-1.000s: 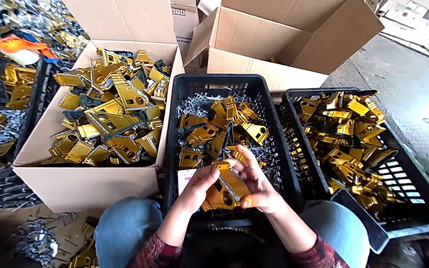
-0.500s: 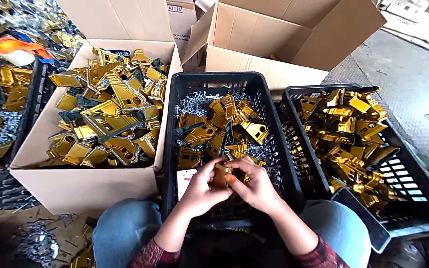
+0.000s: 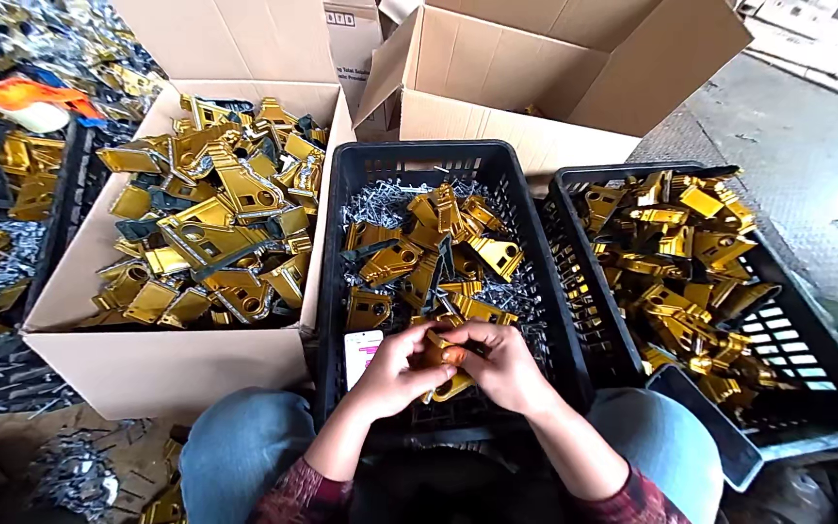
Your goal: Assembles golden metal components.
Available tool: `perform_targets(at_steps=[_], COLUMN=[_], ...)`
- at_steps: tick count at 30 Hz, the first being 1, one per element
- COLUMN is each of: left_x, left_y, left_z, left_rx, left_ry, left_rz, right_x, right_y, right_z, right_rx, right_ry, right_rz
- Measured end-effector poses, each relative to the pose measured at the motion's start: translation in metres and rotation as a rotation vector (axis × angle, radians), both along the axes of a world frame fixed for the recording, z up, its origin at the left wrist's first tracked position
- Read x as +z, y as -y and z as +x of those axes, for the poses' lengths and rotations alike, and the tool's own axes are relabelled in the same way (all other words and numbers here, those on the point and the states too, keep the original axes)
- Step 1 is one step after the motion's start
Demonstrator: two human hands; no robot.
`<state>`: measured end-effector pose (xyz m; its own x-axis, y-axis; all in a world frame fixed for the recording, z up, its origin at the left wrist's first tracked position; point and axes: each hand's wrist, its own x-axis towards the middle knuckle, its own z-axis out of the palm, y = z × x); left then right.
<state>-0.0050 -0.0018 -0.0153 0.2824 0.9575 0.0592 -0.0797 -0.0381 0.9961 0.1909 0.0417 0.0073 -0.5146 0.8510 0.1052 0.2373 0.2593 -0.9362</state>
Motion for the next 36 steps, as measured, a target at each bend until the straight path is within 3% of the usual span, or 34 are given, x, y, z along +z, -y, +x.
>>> perform_targets(at_steps=[2,5,8,10,13,14,17,21,23,29,36], left_x=[0.002,-0.002,-0.001,0.003,0.012,0.014,0.02,0.027,0.029,0.03,0.028], left_y=[-0.002,0.003,0.012,0.009,-0.002,-0.004,-0.005,0.001,0.003,0.001,-0.002], left_z=[-0.007,-0.009,0.005,0.015,0.009,0.002,-0.016,-0.016,-0.015,-0.016,-0.003], left_rx=[-0.069,-0.097,0.006,0.24,0.617,0.715,0.785,0.733,0.698,0.746,0.696], left_ry=[0.024,0.178,0.296,0.26,0.204,0.185,0.152,0.262,0.291,0.363,0.45], left_rz=[-0.071,-0.172,-0.181,-0.217,-0.23,-0.214,-0.15,-0.092,-0.108,-0.239,-0.309], right_x=[0.002,0.005,0.006,0.0,-0.019,-0.02,-0.025,-0.063,-0.072,-0.06,-0.089], right_y=[0.0,0.001,0.002,-0.001,-0.012,-0.013,-0.01,0.0,0.005,-0.013,0.002], right_z=[-0.001,-0.007,-0.015,-0.017,-0.008,-0.007,-0.024,-0.063,-0.071,-0.05,-0.064], right_rx=[-0.028,-0.169,-0.26,-0.262,-0.202,-0.12,0.239,0.419,0.461,0.508,0.606], right_ry=[-0.067,-0.364,-0.561,-0.453,0.156,0.343,0.706,1.091,1.131,0.967,0.98], right_rz=[-0.139,-0.493,-0.745,-0.651,-0.118,-0.041,-0.136,-0.152,-0.127,0.101,0.062])
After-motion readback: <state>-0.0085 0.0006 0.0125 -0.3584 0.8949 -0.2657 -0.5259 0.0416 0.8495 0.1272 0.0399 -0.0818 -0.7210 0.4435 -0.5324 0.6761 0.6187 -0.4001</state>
